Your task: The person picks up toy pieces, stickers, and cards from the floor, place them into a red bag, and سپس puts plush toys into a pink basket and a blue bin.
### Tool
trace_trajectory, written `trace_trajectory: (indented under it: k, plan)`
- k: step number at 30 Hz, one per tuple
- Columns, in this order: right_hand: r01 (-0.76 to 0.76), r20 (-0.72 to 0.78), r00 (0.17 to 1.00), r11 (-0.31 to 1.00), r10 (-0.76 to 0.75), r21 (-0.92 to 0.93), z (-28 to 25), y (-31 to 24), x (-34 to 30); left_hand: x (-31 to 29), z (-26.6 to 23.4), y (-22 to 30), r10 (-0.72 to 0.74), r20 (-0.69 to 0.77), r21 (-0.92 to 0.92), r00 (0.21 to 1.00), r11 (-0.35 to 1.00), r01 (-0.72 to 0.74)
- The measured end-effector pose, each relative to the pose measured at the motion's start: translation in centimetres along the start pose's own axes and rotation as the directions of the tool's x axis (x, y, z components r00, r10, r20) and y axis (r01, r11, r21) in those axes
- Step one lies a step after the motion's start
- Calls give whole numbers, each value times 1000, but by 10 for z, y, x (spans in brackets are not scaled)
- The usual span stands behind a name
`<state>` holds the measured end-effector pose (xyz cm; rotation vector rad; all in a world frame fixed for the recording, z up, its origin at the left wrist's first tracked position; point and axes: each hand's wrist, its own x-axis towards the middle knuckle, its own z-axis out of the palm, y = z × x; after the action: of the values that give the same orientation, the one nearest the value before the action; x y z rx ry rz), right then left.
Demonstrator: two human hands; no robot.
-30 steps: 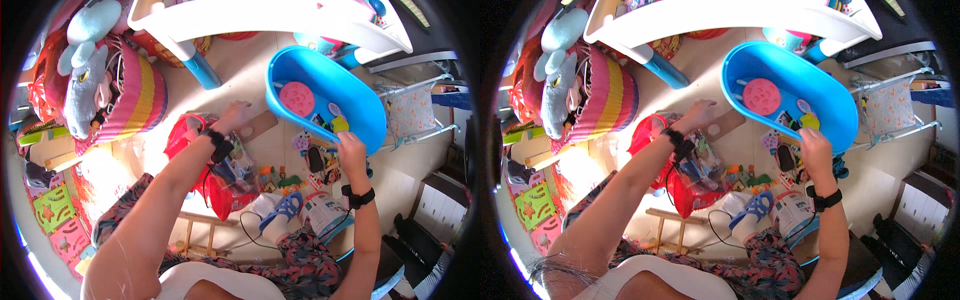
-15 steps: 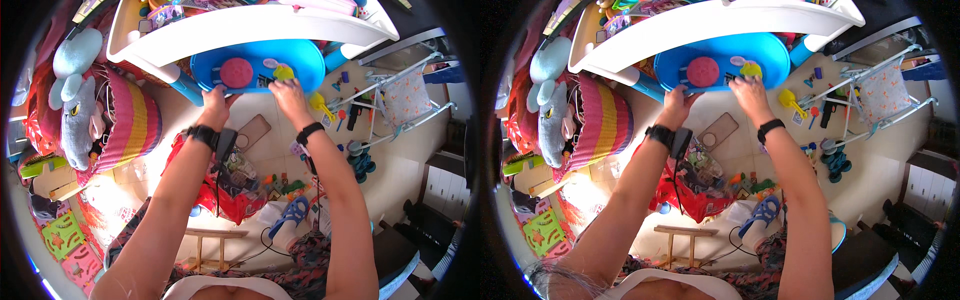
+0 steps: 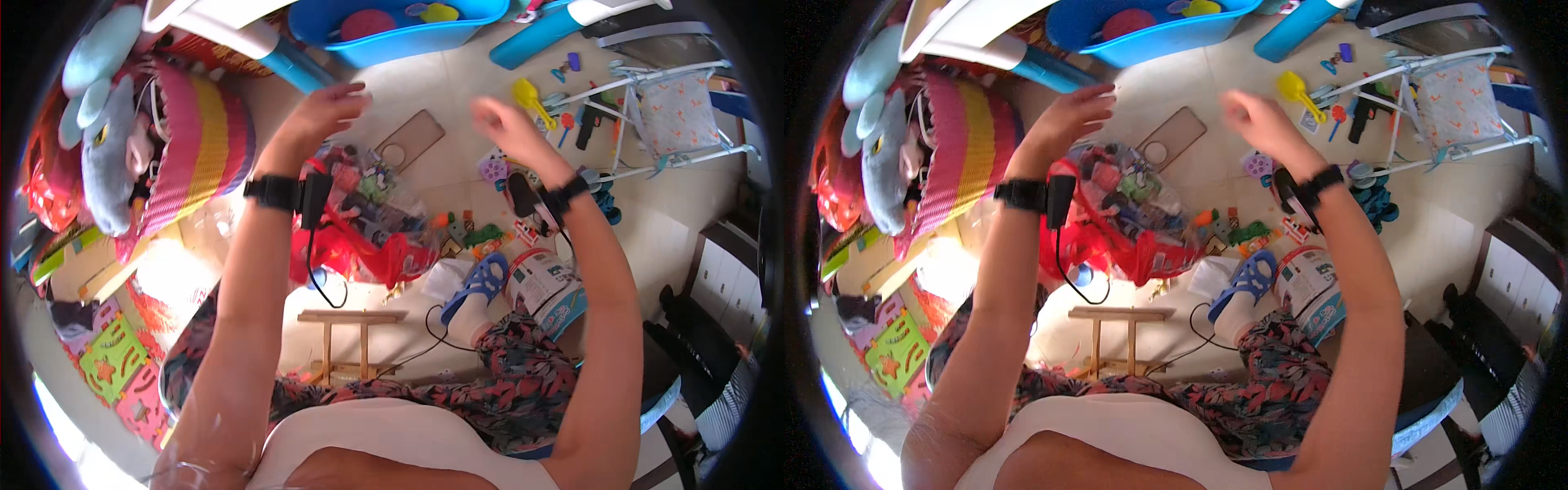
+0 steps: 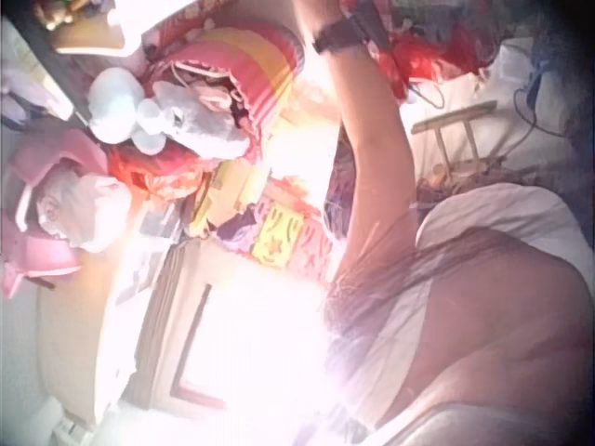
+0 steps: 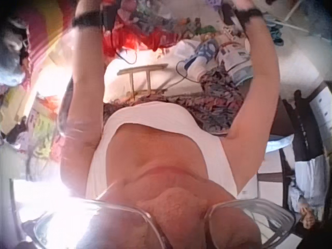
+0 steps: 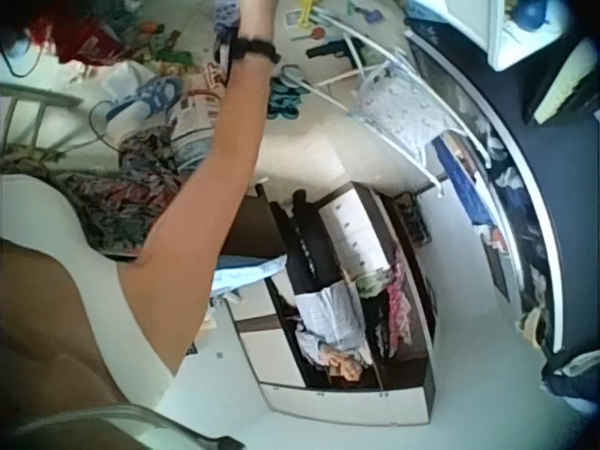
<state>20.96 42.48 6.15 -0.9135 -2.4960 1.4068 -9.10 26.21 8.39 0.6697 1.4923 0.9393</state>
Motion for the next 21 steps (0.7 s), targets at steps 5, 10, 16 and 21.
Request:
trace_trajectory:
  k: [5, 10, 16, 21]
  plan:
    - [-249, 496, 858, 953, 134, 175, 58, -108, -88, -131, -24, -22, 191, -424, 882, 885, 309, 356]
    - [188, 342, 930, 974, -135, -128, 140, -174, -116, -164, -64, -80, 108, -528, 740, 842, 545, 394]
    - [95, 168, 984, 976, -62, -196, 103, -177, -124, -190, -84, -8, 203, -696, 670, 689, 529, 520]
    - [262, -75, 961, 963, -266, -56, 8, -140, -120, -208, -129, 21, 306, -681, 693, 665, 562, 452]
